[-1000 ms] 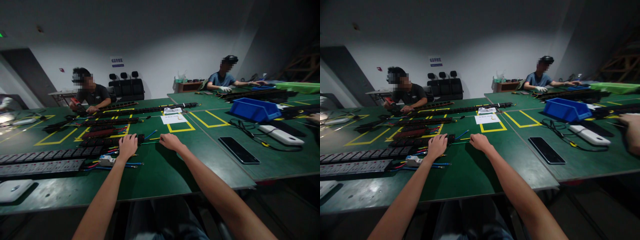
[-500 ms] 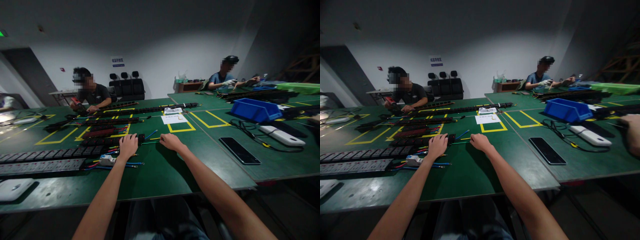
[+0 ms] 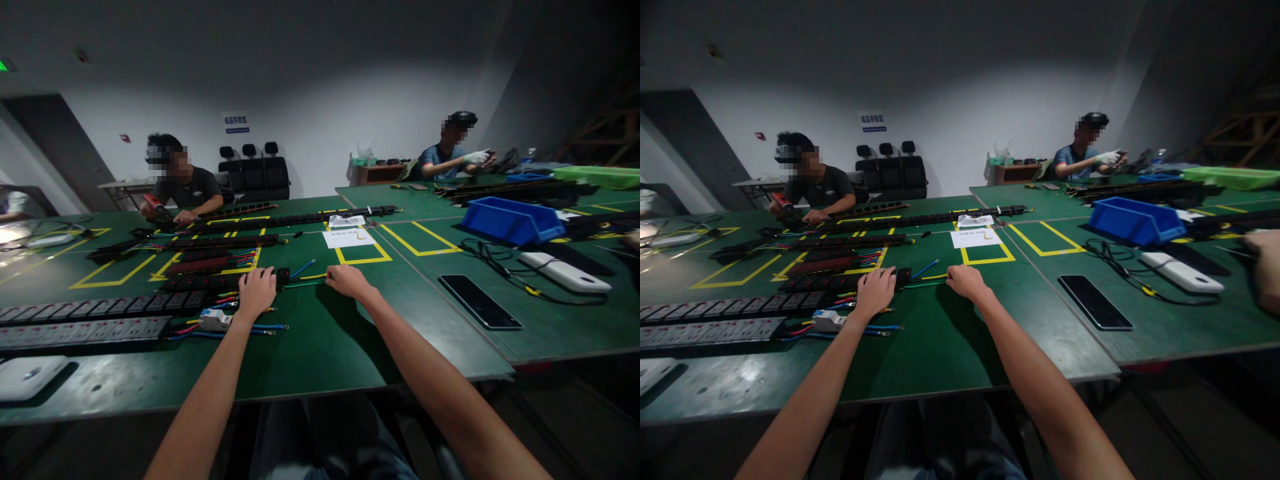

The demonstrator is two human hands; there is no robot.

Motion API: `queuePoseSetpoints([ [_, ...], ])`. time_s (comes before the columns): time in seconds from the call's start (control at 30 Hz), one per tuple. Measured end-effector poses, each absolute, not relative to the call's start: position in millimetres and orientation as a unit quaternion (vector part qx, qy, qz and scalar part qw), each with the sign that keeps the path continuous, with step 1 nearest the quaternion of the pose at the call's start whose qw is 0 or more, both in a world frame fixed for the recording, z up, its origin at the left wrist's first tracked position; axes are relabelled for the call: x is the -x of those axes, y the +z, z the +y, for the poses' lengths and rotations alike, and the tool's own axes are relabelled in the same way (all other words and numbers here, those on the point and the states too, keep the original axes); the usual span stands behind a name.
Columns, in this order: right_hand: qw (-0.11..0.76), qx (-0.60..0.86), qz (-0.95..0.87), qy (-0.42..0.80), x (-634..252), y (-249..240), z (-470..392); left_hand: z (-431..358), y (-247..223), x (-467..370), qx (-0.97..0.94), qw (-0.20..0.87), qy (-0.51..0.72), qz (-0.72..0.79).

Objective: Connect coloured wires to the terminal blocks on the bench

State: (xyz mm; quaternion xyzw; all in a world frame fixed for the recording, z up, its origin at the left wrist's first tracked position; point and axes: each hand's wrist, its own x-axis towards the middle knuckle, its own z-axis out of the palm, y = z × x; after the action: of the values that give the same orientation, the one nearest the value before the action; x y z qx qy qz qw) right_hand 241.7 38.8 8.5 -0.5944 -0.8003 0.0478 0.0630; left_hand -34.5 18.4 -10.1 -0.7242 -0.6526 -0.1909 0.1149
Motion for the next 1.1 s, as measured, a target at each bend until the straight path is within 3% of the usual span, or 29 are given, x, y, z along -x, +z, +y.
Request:
queuePoseSetpoints([
  [1.1, 0.06, 0.59, -0.803, 0.054, -237.3, 10.2, 34.1, 20.0, -12.9, 36.5, 0.726, 0.122, -0.196, -0.648],
])
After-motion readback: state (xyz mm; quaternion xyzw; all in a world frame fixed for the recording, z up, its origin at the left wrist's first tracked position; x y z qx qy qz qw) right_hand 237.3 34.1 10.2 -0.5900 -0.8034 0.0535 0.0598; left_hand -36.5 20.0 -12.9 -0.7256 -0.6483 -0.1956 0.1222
